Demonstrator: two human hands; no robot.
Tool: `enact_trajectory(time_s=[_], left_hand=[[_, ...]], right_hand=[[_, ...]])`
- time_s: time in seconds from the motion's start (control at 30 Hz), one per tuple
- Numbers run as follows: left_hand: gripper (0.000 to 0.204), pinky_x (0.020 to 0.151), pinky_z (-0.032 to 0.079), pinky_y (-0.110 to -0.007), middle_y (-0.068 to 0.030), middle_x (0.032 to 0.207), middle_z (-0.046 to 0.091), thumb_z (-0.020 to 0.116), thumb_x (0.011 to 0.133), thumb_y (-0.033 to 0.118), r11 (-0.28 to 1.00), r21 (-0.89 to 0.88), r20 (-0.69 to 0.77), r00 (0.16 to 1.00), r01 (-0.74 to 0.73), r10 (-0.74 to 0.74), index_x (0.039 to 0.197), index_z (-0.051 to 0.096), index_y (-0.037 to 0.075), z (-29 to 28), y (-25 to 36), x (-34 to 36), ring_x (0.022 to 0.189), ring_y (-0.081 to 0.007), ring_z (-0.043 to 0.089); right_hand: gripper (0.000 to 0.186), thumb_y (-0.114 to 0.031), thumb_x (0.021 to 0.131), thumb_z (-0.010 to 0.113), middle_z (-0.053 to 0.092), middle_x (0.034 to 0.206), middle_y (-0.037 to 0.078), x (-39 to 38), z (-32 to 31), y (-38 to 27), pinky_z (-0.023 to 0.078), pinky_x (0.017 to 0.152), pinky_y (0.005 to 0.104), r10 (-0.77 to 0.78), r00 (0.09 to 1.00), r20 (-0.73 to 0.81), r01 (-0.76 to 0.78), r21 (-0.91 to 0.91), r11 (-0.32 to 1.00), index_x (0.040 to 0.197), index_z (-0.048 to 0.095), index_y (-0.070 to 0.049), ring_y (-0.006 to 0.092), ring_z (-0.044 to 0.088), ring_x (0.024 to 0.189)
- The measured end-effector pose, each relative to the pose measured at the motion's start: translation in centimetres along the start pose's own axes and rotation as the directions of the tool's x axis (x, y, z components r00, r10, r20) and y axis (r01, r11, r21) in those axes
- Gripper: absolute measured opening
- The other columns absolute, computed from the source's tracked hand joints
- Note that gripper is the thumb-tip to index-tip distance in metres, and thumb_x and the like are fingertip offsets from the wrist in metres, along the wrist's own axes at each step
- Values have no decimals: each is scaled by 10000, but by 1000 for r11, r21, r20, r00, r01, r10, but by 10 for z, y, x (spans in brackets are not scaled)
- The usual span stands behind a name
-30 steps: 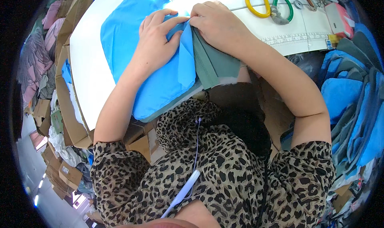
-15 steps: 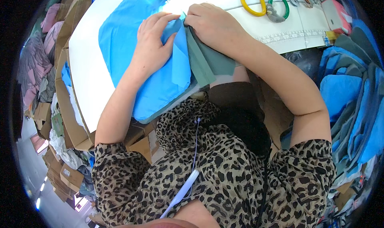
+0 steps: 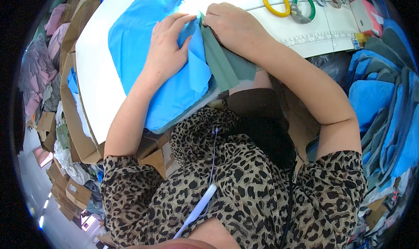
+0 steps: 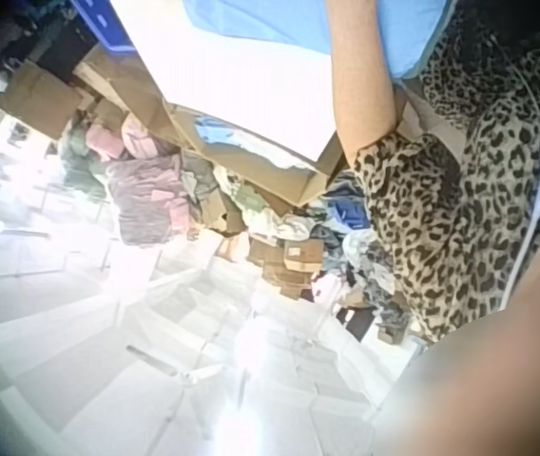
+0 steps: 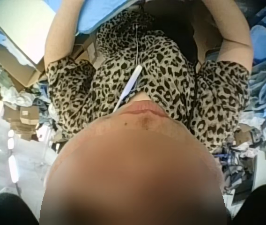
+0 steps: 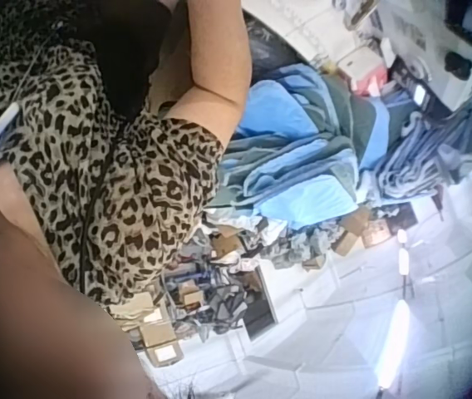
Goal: Sewing pieces of leather/fabric together using an industrial sewing machine to construct bags.
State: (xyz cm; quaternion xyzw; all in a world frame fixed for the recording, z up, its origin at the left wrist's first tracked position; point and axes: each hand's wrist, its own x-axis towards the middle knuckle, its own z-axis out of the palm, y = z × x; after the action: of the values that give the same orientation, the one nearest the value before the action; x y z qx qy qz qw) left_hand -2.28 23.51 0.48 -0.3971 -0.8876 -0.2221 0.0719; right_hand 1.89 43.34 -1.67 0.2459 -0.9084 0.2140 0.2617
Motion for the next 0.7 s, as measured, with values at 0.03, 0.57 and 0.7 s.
enact_trajectory(time_s=[0.03,0.57,0.7], left_hand=[[389,1110,259,-568,-109,1263,536,632,833,150,1000,18,2,1000,-4,4,1220,602,126,0,1,0,1253,-315,459],[360,1130,210,-569,-68,1280,538,566,891,143,979,193,53,996,66,-78,1238,623,218,-5,14,4,1283,-281,443],[345,1097,231,-643,-87,1213,574,556,853,160,984,178,29,999,13,-18,1185,649,172,-2,0,6,1247,-291,475]], right_hand=[[121,-68,790,579,572,920,78,0,0,0,499,822,324,0,1000,13,0,-9,1000,890,632,-25,233,589,917],[126,-90,782,567,566,932,66,2,-2,0,493,830,342,-4,999,39,5,-30,1000,886,627,-52,232,581,944],[123,-110,774,579,575,937,54,6,5,-4,487,795,356,-43,999,14,44,-123,991,877,627,-65,220,583,938]])
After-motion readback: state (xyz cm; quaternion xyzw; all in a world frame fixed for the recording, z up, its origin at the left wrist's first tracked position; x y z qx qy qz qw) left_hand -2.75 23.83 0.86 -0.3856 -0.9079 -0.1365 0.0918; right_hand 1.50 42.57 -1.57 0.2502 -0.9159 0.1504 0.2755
